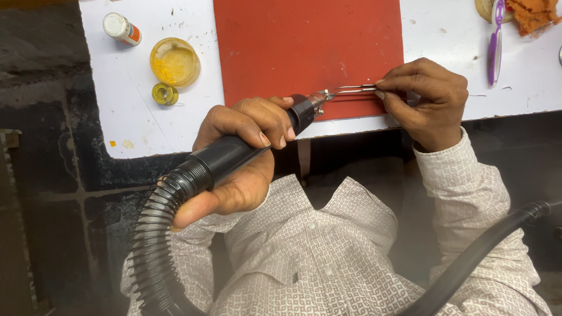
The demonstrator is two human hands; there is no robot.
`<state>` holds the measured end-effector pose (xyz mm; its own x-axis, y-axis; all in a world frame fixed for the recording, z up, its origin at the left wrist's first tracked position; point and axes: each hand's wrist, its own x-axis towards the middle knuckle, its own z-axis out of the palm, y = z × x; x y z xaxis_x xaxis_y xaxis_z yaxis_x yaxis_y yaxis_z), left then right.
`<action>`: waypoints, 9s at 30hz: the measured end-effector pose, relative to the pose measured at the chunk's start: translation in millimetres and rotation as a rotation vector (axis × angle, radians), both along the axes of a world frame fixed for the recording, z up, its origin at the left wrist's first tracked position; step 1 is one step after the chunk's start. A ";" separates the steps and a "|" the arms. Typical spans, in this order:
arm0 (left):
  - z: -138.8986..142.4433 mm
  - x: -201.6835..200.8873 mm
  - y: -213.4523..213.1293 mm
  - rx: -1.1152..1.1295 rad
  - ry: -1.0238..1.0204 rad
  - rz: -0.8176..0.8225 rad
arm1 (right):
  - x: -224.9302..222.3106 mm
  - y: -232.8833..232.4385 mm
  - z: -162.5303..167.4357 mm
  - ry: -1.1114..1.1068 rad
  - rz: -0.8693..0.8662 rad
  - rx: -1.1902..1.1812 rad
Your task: The person polishes a small metal jewelry piece at a workbench. They hold the piece against a rotary polishing tool with a flexible hose attachment, brush it with a toothbrush, reposition it with tweezers, and continue polishing different sides of the piece by hand.
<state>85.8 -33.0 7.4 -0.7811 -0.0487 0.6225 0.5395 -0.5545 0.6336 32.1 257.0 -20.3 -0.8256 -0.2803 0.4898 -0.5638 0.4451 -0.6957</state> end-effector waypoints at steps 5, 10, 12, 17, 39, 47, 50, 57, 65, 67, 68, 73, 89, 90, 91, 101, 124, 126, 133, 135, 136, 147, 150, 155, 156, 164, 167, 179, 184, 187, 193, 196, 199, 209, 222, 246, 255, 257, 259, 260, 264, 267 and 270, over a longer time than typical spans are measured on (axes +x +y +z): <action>1.1 1.1 1.2 -0.012 0.006 0.007 | -1.8 1.2 0.8 0.007 0.010 0.022; 12.3 0.7 1.0 -0.059 -0.008 -0.006 | 0.6 1.2 0.9 0.011 -0.005 0.007; 21.2 -1.4 4.1 -0.074 -0.020 -0.010 | 1.3 2.0 0.9 0.013 0.008 -0.020; 53.1 -21.0 20.2 -0.199 -0.031 0.008 | 0.6 8.0 2.3 -0.007 -0.011 -0.022; 93.6 -85.9 49.8 -0.489 -0.146 -0.351 | -0.9 27.0 4.9 0.002 -0.034 -0.054; 92.0 -85.4 49.4 -0.470 -0.161 -0.339 | -4.0 29.8 2.8 0.007 -0.025 -0.052; 92.0 -82.2 51.5 -0.453 -0.195 -0.320 | -4.9 30.8 3.8 0.025 -0.017 -0.050; 86.6 -85.5 49.6 -0.474 -0.171 -0.299 | -9.9 34.6 0.8 0.079 -0.006 -0.011; 83.7 -82.9 52.5 -0.456 -0.212 -0.327 | -12.1 33.5 -1.0 0.093 -0.009 -0.016; 83.2 -80.7 52.8 -0.452 -0.226 -0.320 | -11.2 33.9 -1.5 0.098 -0.017 -0.007; 83.0 -80.9 52.8 -0.450 -0.228 -0.322 | -10.9 34.1 -1.9 0.103 -0.018 -0.003; 81.8 -84.3 52.8 -0.460 -0.208 -0.346 | -11.7 33.8 -4.0 0.098 -0.019 -0.009; 89.7 -80.2 56.5 -0.493 -0.212 -0.318 | -9.6 32.7 -1.1 0.107 -0.032 0.000; 89.6 -80.0 56.7 -0.497 -0.208 -0.315 | -9.8 32.7 -1.2 0.106 -0.028 -0.001; 89.6 -78.0 56.8 -0.501 -0.211 -0.316 | -10.2 32.4 -1.3 0.098 -0.027 -0.007; 90.8 -76.0 58.5 -0.508 -0.219 -0.306 | -9.9 31.7 -2.8 0.112 -0.050 0.004; 93.1 -76.0 62.6 -0.507 -0.217 -0.287 | -11.7 33.3 -6.1 0.110 -0.029 0.009; 94.0 -72.9 62.6 -0.514 -0.233 -0.288 | -11.6 33.4 -6.4 0.101 -0.029 0.007; 91.7 -73.9 62.9 -0.479 -0.240 -0.264 | -11.3 34.2 -6.5 0.111 -0.032 0.008; 90.6 -74.1 62.2 -0.487 -0.235 -0.252 | -10.7 34.1 -6.7 0.109 -0.035 0.007; 90.2 -74.4 61.4 -0.502 -0.227 -0.240 | -10.6 34.1 -6.8 0.110 -0.037 0.008; 86.9 -77.9 55.5 -0.498 -0.166 -0.203 | -9.8 33.8 -6.9 0.115 -0.046 0.015; 87.6 -76.3 57.7 -0.515 -0.183 -0.219 | -9.9 33.0 -5.8 0.115 -0.043 0.011; 89.7 -77.3 59.2 -0.508 -0.196 -0.251 | -10.3 31.6 -3.4 0.103 -0.037 -0.010; 89.8 -77.3 59.2 -0.506 -0.198 -0.255 | -10.2 31.3 -3.0 0.101 -0.036 -0.012; 89.0 -76.8 59.7 -0.505 -0.196 -0.246 | -10.2 33.4 -0.5 0.082 0.004 0.008; 90.4 -77.4 60.5 -0.508 -0.199 -0.255 | -12.0 33.6 -0.6 0.116 0.024 0.034; 91.8 -74.2 62.4 -0.520 -0.232 -0.242 | -11.3 35.1 -5.3 0.139 -0.006 0.062; 91.0 -74.9 62.4 -0.526 -0.231 -0.251 | -12.6 34.3 -6.8 0.148 0.002 0.070; 91.0 -75.1 62.4 -0.526 -0.230 -0.254 | -12.3 33.8 -6.6 0.147 0.004 0.062; 92.5 -72.9 63.9 -0.522 -0.247 -0.242 | -12.2 33.3 -5.8 0.137 0.006 0.056; 93.8 -71.8 64.6 -0.518 -0.259 -0.236 | -12.4 33.3 -5.4 0.142 0.013 0.049; 94.9 -71.4 64.9 -0.517 -0.261 -0.241 | -12.0 33.3 -4.9 0.147 0.013 0.052; 93.8 -72.9 64.4 -0.522 -0.247 -0.245 | -12.2 33.4 -6.2 0.150 0.007 0.060; 92.8 -72.7 63.8 -0.523 -0.244 -0.241 | -13.4 34.1 -8.4 0.170 0.016 0.073; 90.3 -71.1 63.9 -0.480 -0.282 -0.269 | -16.3 38.0 -8.7 0.189 0.018 0.064; 91.0 -73.5 64.7 -0.478 -0.268 -0.299 | -15.1 37.9 -7.4 0.165 0.009 0.067; 91.2 -72.9 64.8 -0.483 -0.274 -0.291 | -15.4 38.0 -7.6 0.170 0.015 0.065; 91.3 -72.4 65.0 -0.486 -0.279 -0.281 | -15.6 37.9 -7.8 0.170 0.017 0.065; 91.3 -72.5 65.2 -0.485 -0.278 -0.278 | -15.7 37.9 -7.9 0.167 0.015 0.065; 91.1 -73.0 65.7 -0.489 -0.274 -0.269 | -15.2 37.5 -7.8 0.173 0.011 0.070; 91.3 -72.1 65.2 -0.503 -0.276 -0.259 | -14.5 37.8 -7.6 0.158 0.012 0.067; 91.1 -72.9 65.0 -0.509 -0.265 -0.260 | -14.7 37.9 -8.2 0.153 0.012 0.064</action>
<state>12.9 32.0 98.5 -0.8584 0.4151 0.3015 0.2161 -0.2404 0.9463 17.5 294.8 -28.5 -0.7391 -0.3243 0.5905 -0.6666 0.4784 -0.5716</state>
